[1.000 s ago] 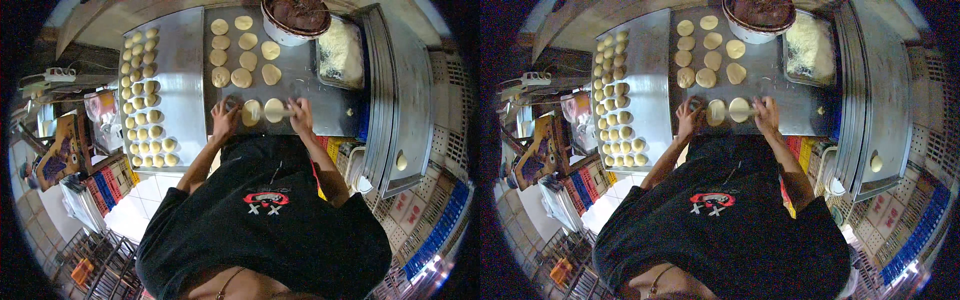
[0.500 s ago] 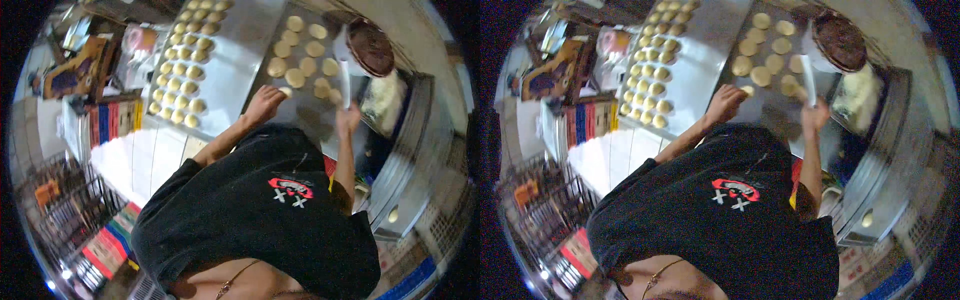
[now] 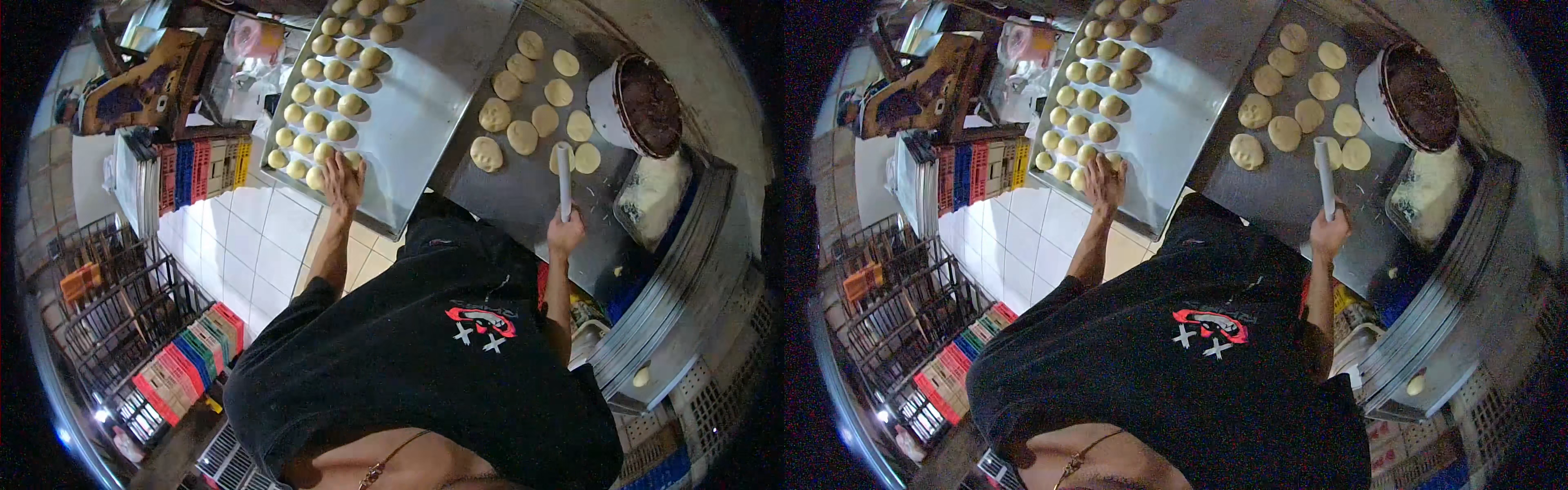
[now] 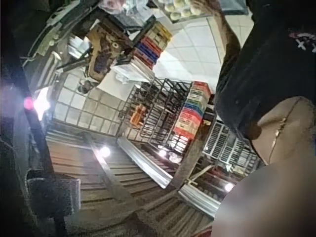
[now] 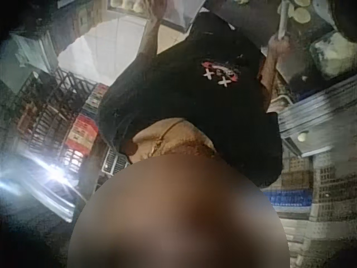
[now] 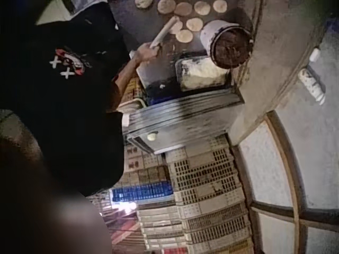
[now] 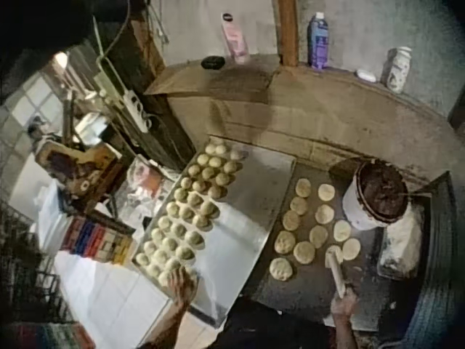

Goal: Filling dough with chocolate and preparing it on trays in a bakery.

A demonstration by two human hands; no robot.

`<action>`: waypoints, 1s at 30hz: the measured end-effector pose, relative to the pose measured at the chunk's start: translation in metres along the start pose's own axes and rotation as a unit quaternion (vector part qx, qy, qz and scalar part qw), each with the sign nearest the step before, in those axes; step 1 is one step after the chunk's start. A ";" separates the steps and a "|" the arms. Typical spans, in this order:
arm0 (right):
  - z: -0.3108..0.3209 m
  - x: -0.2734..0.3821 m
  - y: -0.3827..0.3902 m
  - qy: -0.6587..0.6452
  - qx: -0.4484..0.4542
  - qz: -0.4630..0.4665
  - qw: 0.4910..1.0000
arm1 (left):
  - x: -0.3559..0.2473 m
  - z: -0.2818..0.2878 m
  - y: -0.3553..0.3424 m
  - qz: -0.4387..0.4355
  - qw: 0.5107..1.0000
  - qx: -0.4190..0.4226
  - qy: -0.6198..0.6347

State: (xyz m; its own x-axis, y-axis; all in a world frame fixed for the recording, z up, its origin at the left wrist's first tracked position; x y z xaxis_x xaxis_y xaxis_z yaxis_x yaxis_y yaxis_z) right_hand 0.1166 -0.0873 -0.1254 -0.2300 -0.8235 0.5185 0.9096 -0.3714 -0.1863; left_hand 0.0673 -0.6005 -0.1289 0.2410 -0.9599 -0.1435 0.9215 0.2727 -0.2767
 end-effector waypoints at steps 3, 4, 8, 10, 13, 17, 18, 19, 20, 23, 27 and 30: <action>0.011 0.013 0.015 0.008 0.017 -0.004 1.000 | 0.001 -0.013 -0.006 0.062 0.995 0.079 0.015; 0.013 0.013 0.018 0.014 0.011 -0.010 1.000 | 0.000 -0.009 -0.007 -0.018 0.999 -0.002 0.051; 0.026 -0.002 0.038 -0.057 -0.036 -0.047 0.997 | -0.062 0.010 0.002 -0.148 0.975 0.060 0.156; 0.047 -0.006 0.049 -0.066 -0.052 -0.067 0.994 | -0.126 -0.004 0.021 -0.188 0.942 0.100 0.258; 0.066 -0.016 0.059 -0.075 -0.019 -0.156 0.985 | -0.251 -0.023 0.077 -0.342 0.838 0.256 0.339; 0.091 -0.023 0.068 -0.062 -0.060 -0.126 0.988 | -0.379 -0.034 0.162 -0.576 0.727 0.326 0.181; 0.093 -0.029 0.074 -0.058 -0.066 -0.129 0.988 | -0.388 -0.039 0.170 -0.572 0.736 0.317 0.176; 0.097 -0.034 0.078 -0.044 -0.093 -0.109 0.989 | -0.401 -0.036 0.176 -0.569 0.742 0.308 0.173; 0.102 -0.039 0.080 -0.031 -0.117 -0.087 0.989 | -0.406 -0.034 0.178 -0.575 0.738 0.307 0.176; 0.102 -0.057 0.096 -0.016 -0.076 -0.073 0.994 | -0.385 -0.019 0.151 -0.432 0.820 0.223 0.303; 0.082 -0.059 0.104 -0.012 -0.037 0.106 0.994 | -0.335 0.010 0.147 -0.381 0.853 0.183 0.307; 0.052 -0.044 0.092 0.007 0.021 0.211 0.977 | -0.317 -0.011 0.159 -0.412 0.850 0.226 0.237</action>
Point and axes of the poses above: each hand's wrist, its own y-axis away from the middle knuckle, its own z-axis out of the back of the hand, x = y × z, the point moved 5 cm from there along -y, towards the middle knuckle, and after that the axes turned 6 degrees about z, right-handed, at the moved point
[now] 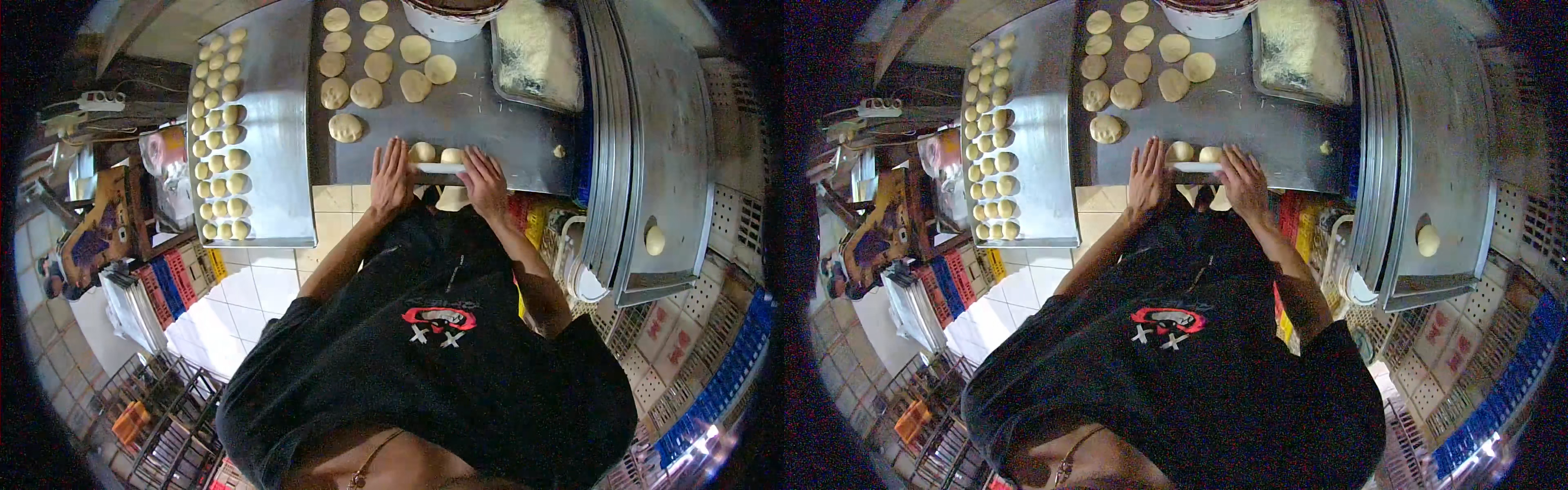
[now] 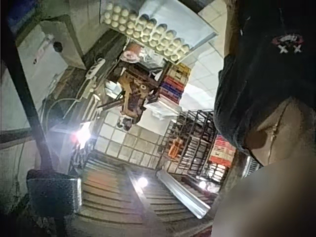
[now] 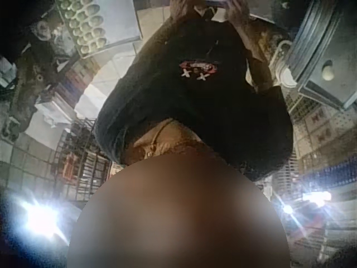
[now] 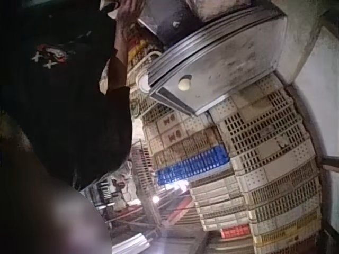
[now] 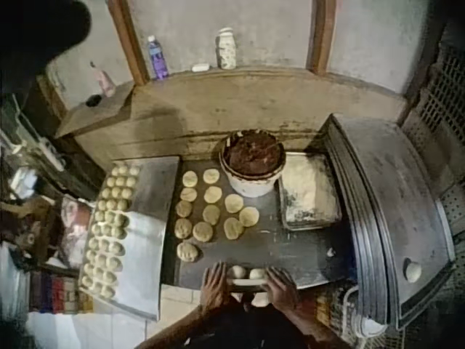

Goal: Filling dough with chocolate and preparing it on trays in a bakery.

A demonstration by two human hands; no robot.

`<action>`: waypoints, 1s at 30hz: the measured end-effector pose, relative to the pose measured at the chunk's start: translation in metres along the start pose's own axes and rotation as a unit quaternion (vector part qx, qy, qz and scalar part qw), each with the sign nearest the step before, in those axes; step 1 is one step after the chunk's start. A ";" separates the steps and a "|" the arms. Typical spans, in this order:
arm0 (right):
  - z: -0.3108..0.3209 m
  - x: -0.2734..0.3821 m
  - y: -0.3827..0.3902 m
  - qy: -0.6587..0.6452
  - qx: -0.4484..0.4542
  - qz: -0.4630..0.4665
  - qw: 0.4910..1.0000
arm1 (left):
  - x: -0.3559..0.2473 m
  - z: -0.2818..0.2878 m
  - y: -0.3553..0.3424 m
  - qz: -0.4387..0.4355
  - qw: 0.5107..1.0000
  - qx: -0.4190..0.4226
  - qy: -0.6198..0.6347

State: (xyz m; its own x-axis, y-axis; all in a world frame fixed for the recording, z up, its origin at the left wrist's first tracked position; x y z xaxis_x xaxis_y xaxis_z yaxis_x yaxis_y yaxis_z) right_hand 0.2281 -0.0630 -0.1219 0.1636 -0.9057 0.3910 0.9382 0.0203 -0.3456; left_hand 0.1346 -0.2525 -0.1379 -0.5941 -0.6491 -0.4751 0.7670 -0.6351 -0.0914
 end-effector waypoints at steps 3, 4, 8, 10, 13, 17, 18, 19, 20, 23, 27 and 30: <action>-0.017 -0.006 -0.042 0.092 0.059 -0.024 0.994 | 0.014 -0.007 -0.031 0.074 0.992 -0.053 -0.081; -0.021 -0.018 -0.059 0.114 0.064 -0.041 0.991 | 0.016 -0.007 -0.052 0.072 0.992 -0.055 -0.084; -0.032 -0.067 -0.109 0.112 -0.040 -0.073 0.990 | 0.024 0.007 -0.125 0.099 0.981 -0.112 -0.127; -0.034 -0.073 -0.109 0.091 -0.047 -0.085 0.991 | 0.024 0.006 -0.127 0.097 0.977 -0.139 -0.131; -0.038 -0.042 -0.076 0.119 0.063 -0.086 0.987 | 0.012 -0.003 -0.086 0.089 0.985 -0.057 -0.138; -0.020 0.005 -0.008 0.050 0.061 -0.058 0.995 | -0.010 -0.002 -0.007 0.056 0.997 -0.024 -0.039; -0.020 0.003 0.009 0.052 0.058 -0.062 0.995 | -0.014 0.002 0.004 0.050 0.998 -0.024 -0.039; -0.026 -0.005 0.030 0.009 0.076 -0.062 0.995 | -0.014 0.005 0.013 0.041 0.999 0.014 0.028; -0.025 -0.007 0.038 -0.040 0.096 -0.056 0.993 | -0.007 0.006 0.021 0.038 0.994 0.049 0.090; 0.000 -0.023 0.044 -0.025 0.007 -0.100 0.995 | 0.020 0.011 0.016 0.104 0.989 -0.032 0.096; 0.012 -0.061 0.036 -0.014 -0.100 -0.246 0.964 | 0.019 0.006 -0.025 0.135 0.989 -0.047 0.024; 0.015 -0.076 0.015 0.005 -0.095 -0.292 0.952 | -0.003 0.005 -0.045 0.049 0.995 -0.047 0.071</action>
Point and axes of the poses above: each hand's wrist, its own y-axis away from the middle knuckle, its own z-axis out of the back of the hand, x = y × z, the point moved 5 cm from there along -y, towards the middle knuckle, and after that the axes turned 6 degrees about z, right-handed, at the moved point
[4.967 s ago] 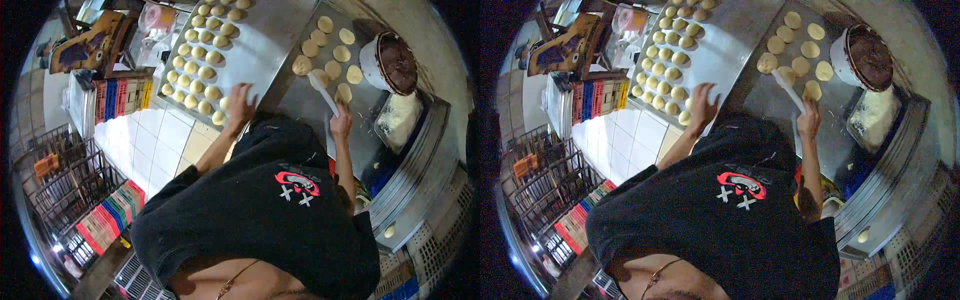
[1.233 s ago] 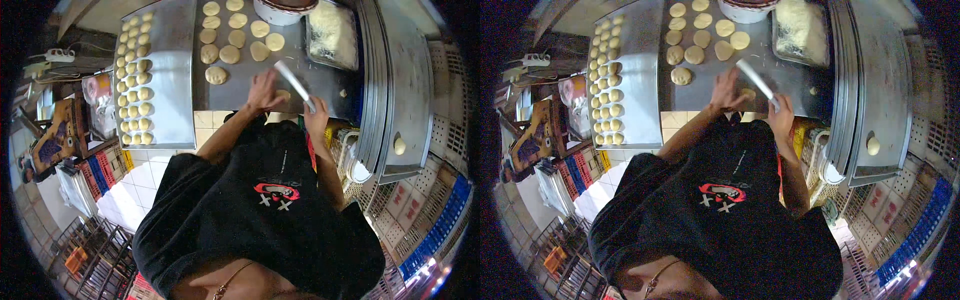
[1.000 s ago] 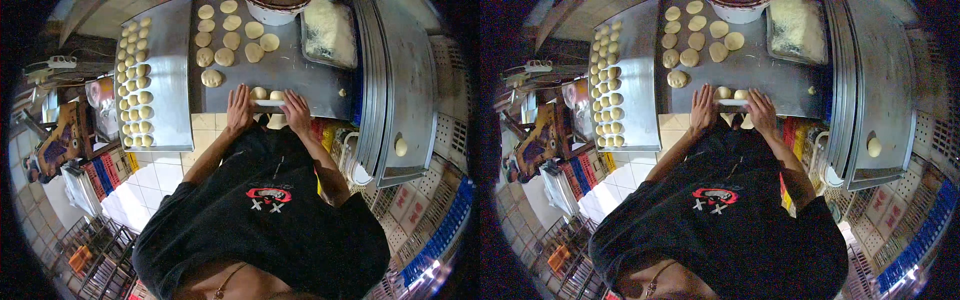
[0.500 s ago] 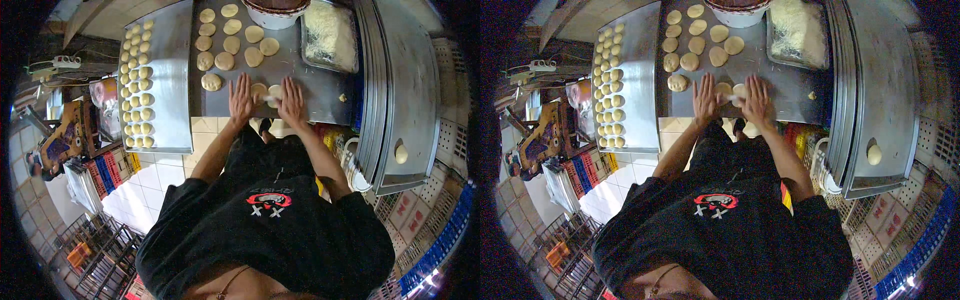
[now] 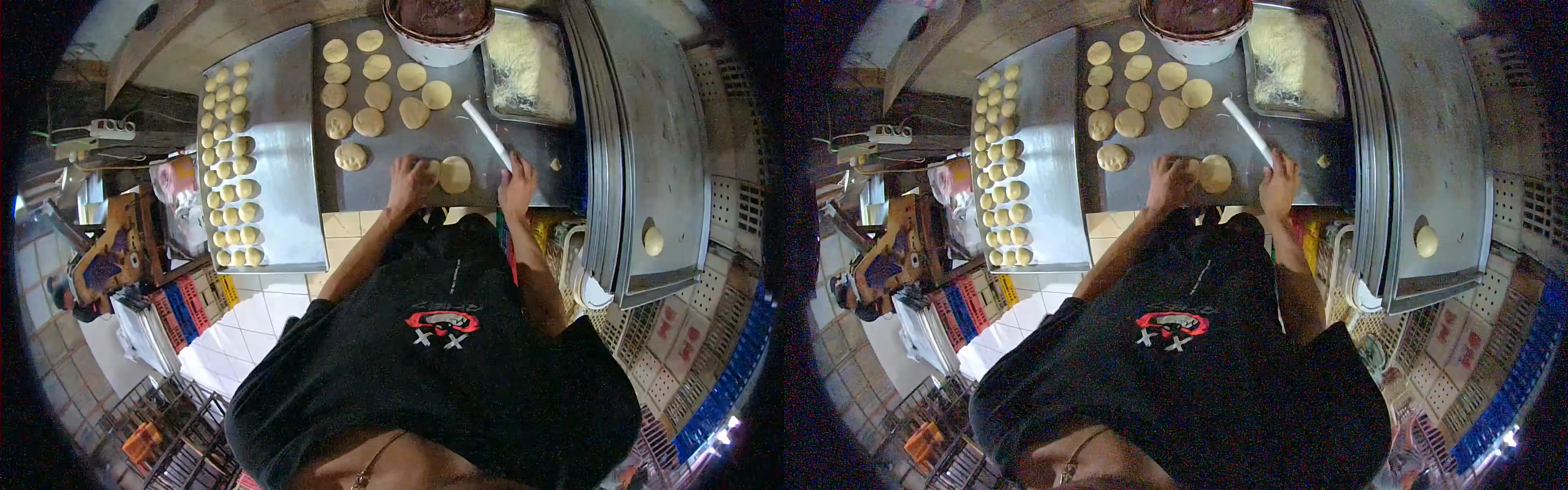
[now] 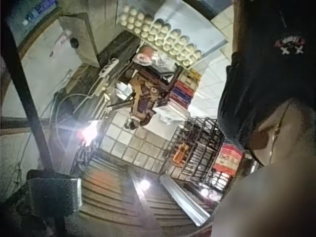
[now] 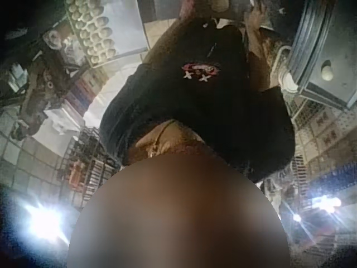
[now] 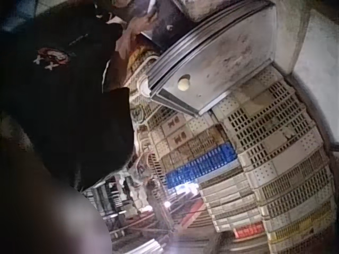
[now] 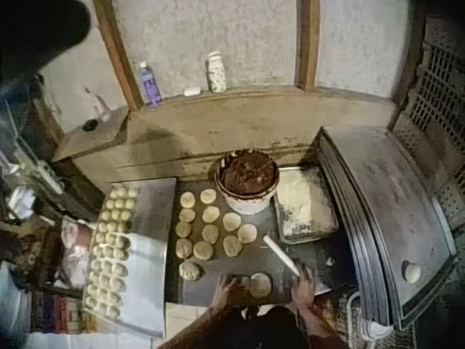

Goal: Filling dough with chocolate and preparing it on trays in a bakery.

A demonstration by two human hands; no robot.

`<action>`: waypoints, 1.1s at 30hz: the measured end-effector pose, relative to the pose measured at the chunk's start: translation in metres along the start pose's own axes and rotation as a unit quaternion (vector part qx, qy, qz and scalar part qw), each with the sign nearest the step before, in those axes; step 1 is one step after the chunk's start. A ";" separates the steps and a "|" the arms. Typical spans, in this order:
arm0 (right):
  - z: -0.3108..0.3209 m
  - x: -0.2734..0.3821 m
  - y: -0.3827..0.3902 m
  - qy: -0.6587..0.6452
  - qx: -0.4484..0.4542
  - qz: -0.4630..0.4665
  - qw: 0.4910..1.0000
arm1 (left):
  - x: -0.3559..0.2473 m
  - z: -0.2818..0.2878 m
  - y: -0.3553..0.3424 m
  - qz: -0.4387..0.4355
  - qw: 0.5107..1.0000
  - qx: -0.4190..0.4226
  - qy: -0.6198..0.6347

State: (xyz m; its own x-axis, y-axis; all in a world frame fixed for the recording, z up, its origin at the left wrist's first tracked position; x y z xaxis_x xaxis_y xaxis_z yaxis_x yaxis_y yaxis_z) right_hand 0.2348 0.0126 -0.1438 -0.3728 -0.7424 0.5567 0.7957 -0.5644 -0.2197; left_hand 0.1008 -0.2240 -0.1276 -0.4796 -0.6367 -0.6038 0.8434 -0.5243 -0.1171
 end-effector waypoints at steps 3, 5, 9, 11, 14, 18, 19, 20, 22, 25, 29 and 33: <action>-0.012 0.039 -0.019 0.087 0.040 0.050 0.994 | 0.002 -0.001 -0.007 -0.012 0.978 0.127 0.164; -0.033 0.054 -0.015 0.084 0.035 0.101 0.991 | -0.001 0.023 -0.013 0.030 0.977 0.101 0.188; -0.053 0.074 -0.006 -0.056 0.075 0.181 0.979 | -0.004 0.075 -0.028 -0.014 0.993 0.034 0.108; -0.072 0.058 0.002 -0.256 0.143 0.000 0.956 | -0.007 0.087 -0.022 -0.092 0.990 0.025 0.099; -0.049 0.101 -0.009 -0.334 0.241 -0.045 0.910 | 0.017 0.084 0.002 0.086 0.983 0.071 0.147; 0.010 0.188 -0.033 -0.289 0.340 0.138 0.884 | 0.058 0.037 0.026 0.423 0.664 0.187 0.588; 0.020 0.200 -0.044 -0.286 0.341 0.138 0.885 | 0.037 0.041 0.024 0.471 0.479 0.263 0.693; 0.030 0.223 -0.054 -0.294 0.348 0.232 0.860 | 0.018 0.046 0.025 0.493 0.269 0.323 0.762; 0.045 0.247 -0.079 -0.263 0.326 0.387 0.821 | 0.014 0.051 0.008 0.466 0.218 0.312 0.799; 0.056 0.231 -0.160 -0.142 0.197 0.372 0.896 | -0.005 0.099 -0.044 0.361 0.302 0.305 0.828; 0.084 0.237 -0.282 0.278 -0.018 0.430 0.859 | 0.017 0.146 -0.091 0.306 0.425 0.161 0.836; 0.037 0.207 -0.316 0.412 0.121 0.352 0.831 | -0.002 0.179 -0.118 0.255 0.506 0.073 0.821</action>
Point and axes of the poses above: each hand's wrist, its own y-axis away from the middle knuckle, its own z-axis out of the back of the hand, x = y × z, the point moved 5 cm from there along -y, towards the middle knuckle, and after that the axes turned 6 degrees about z, right-handed, at the moved point
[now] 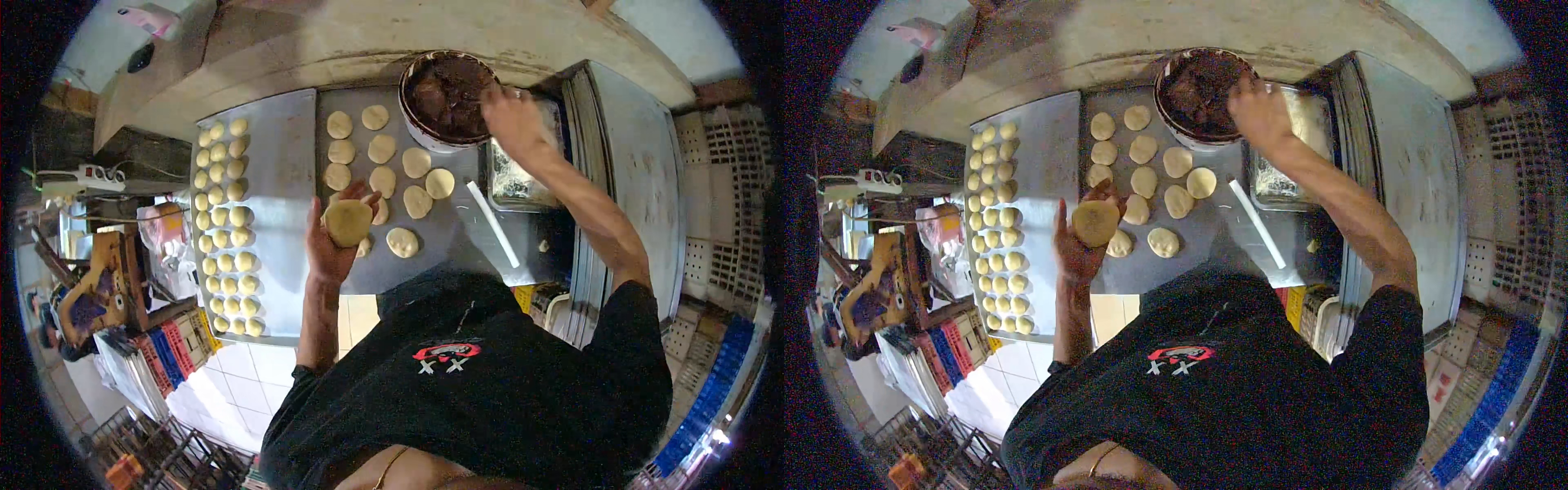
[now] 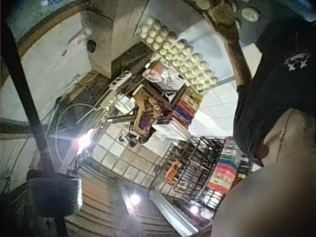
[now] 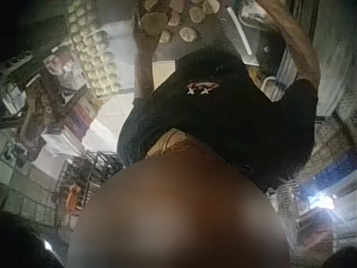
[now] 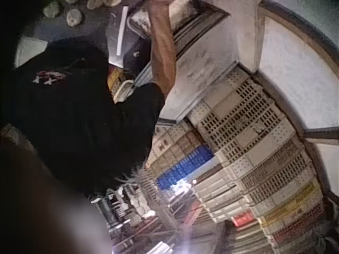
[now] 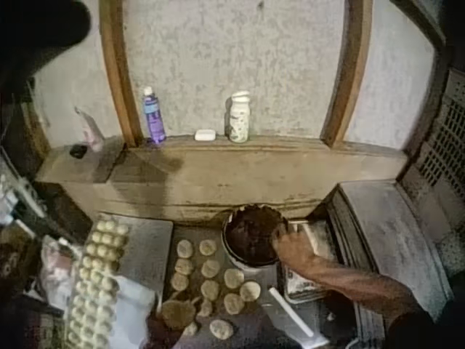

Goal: Filling dough with chocolate and preparing it on trays in a bakery.

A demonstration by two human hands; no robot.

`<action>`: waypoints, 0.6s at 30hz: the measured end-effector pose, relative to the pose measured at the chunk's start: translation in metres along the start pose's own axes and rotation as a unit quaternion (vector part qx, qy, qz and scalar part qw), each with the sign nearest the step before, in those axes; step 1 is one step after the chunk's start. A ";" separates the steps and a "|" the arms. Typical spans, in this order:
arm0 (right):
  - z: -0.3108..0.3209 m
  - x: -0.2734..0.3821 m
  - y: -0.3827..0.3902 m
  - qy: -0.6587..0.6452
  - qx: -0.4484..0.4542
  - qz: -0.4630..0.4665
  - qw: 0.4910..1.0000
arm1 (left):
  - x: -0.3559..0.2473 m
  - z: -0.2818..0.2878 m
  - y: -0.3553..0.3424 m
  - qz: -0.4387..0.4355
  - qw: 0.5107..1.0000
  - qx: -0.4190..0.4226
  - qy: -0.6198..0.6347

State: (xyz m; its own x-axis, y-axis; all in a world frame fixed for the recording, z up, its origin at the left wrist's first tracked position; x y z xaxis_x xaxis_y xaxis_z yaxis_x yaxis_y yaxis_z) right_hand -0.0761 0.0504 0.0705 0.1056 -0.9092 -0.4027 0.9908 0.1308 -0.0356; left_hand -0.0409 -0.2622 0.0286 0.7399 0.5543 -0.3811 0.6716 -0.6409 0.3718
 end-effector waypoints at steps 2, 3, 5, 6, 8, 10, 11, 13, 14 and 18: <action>-0.005 0.008 -0.006 0.015 -0.018 0.054 0.998 | 0.017 0.020 -0.008 -0.014 0.998 -0.054 -0.006; -0.005 0.004 -0.004 0.015 -0.018 0.063 0.998 | 0.027 0.035 -0.012 -0.020 0.994 -0.104 -0.018; 0.009 -0.010 0.003 -0.038 0.011 0.042 0.998 | 0.052 0.056 -0.002 0.018 0.990 -0.137 0.003; 0.026 -0.014 0.009 -0.031 -0.066 0.058 0.996 | 0.066 0.068 0.011 0.056 0.984 -0.166 0.017; 0.046 -0.025 0.020 -0.048 -0.087 0.032 0.994 | 0.097 0.100 0.032 0.101 0.972 -0.210 0.033; 0.050 -0.029 0.023 -0.062 -0.107 0.003 0.992 | 0.117 0.121 0.035 0.108 0.963 -0.234 0.073; 0.048 -0.024 0.023 -0.054 -0.093 0.013 0.994 | 0.121 0.122 0.033 0.107 0.963 -0.237 0.076; 0.027 -0.011 0.019 -0.083 -0.074 0.042 0.993 | 0.128 0.111 0.022 0.101 0.963 -0.237 0.072; 0.002 0.000 0.024 -0.128 -0.055 0.049 0.989 | 0.123 0.092 0.015 0.098 0.970 -0.207 0.080; -0.024 0.034 0.033 -0.163 0.027 0.054 0.985 | 0.113 0.087 0.003 0.029 0.955 -0.275 0.103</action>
State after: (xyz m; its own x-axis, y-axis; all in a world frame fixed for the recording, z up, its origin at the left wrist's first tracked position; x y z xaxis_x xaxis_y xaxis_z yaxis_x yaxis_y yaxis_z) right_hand -0.0416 0.0338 0.0334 0.2230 -0.9710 -0.0856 0.9745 0.2200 0.0439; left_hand 0.0413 -0.2478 -0.0870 0.7305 0.6556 -0.1915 0.5050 -0.3298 0.7976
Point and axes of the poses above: each hand's wrist, its own y-axis away from the middle knuckle, its own z-axis out of the back of the hand, x = y × z, the point moved 5 cm from there along -y, towards the middle knuckle, and after that the axes turned 6 degrees about z, right-handed, at the moved point
